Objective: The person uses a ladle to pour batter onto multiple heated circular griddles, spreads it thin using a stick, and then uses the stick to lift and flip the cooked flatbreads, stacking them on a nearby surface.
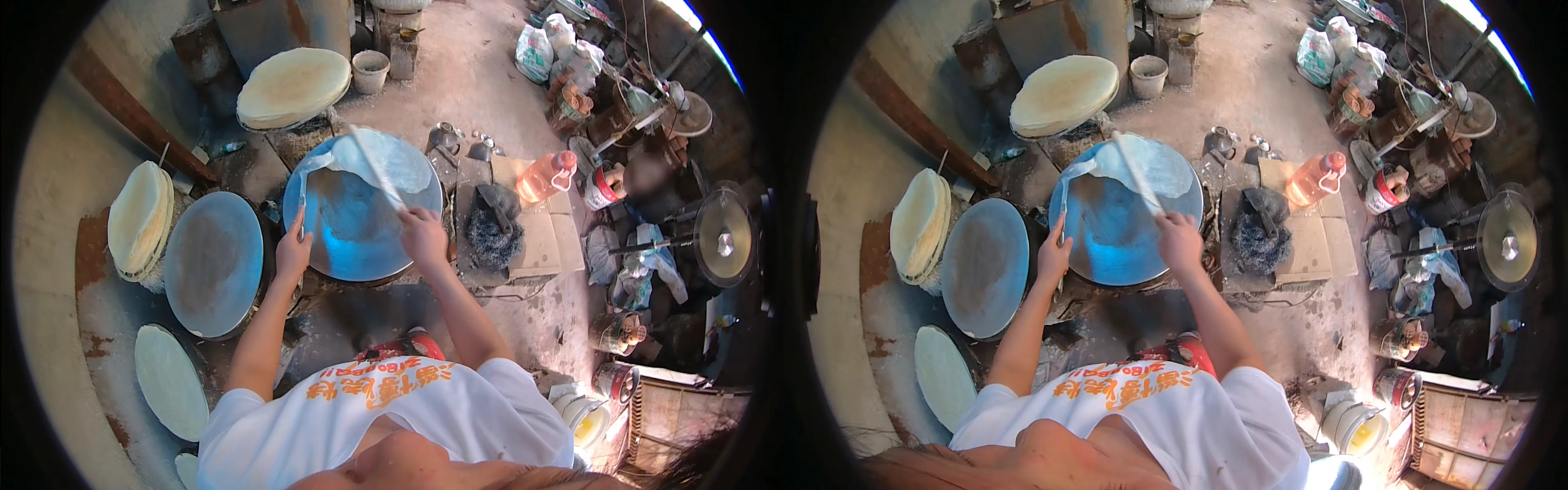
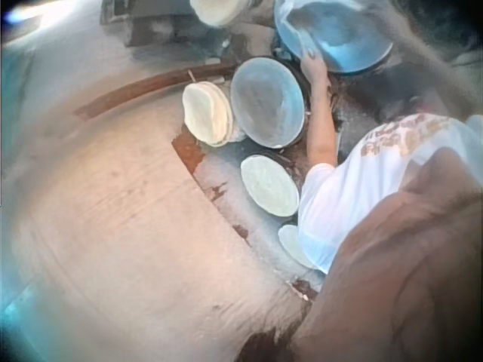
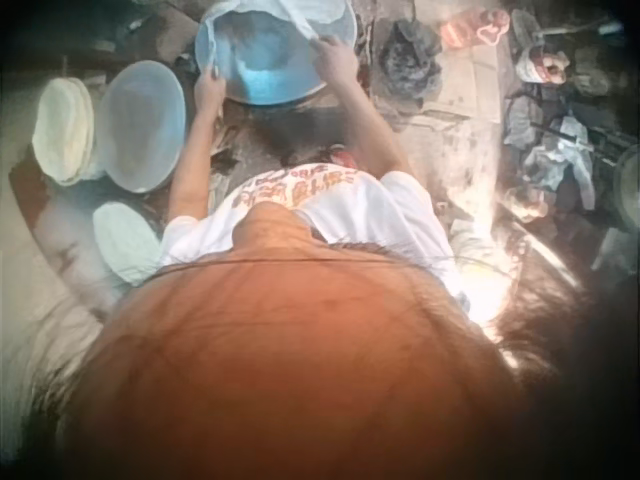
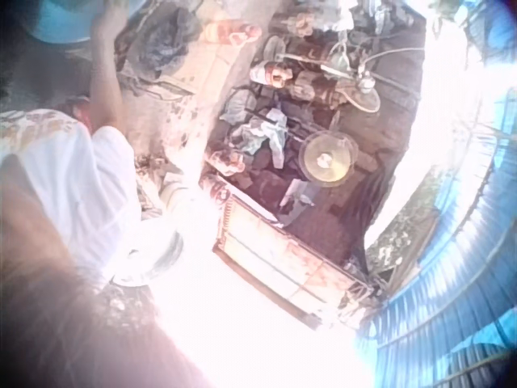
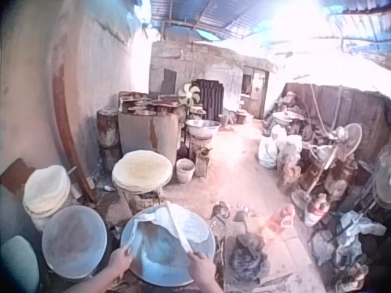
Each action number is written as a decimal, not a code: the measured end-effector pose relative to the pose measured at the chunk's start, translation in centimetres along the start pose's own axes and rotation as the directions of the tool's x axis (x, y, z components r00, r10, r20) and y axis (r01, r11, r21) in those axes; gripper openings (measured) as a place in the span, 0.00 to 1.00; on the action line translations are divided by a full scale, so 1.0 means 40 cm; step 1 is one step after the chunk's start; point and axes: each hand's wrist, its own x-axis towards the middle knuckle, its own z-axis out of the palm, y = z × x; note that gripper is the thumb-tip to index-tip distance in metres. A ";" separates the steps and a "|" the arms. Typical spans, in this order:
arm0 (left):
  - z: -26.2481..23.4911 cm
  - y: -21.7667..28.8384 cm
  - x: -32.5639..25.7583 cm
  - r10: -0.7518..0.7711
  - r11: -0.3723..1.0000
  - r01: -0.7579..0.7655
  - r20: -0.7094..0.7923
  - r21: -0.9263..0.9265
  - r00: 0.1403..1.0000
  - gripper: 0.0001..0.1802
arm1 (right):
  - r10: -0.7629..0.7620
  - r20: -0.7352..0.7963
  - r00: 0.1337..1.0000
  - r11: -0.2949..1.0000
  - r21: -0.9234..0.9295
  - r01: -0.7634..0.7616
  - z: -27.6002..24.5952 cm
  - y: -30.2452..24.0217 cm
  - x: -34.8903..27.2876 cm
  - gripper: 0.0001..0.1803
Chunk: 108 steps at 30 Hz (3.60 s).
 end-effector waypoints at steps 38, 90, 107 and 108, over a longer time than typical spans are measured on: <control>0.214 0.176 -0.356 -0.344 0.920 0.259 -0.290 -0.293 0.893 0.32 | -0.578 0.264 0.772 0.807 0.326 0.493 0.028 0.295 0.364 0.17; -0.018 0.250 -0.655 -0.198 0.766 0.124 -0.048 -0.630 0.979 0.33 | -0.036 0.597 0.802 0.608 0.650 -0.457 -0.164 0.260 -0.250 0.14; -0.261 0.033 -0.714 0.485 -0.663 0.567 0.297 -0.488 0.823 0.14 | 0.487 0.468 0.737 -0.101 0.868 -0.485 0.141 -0.304 -0.487 0.16; -0.263 0.039 -0.733 0.463 -0.618 0.524 0.267 -0.586 0.845 0.14 | 0.544 0.434 0.718 -0.108 0.885 -0.454 0.142 -0.285 -0.446 0.15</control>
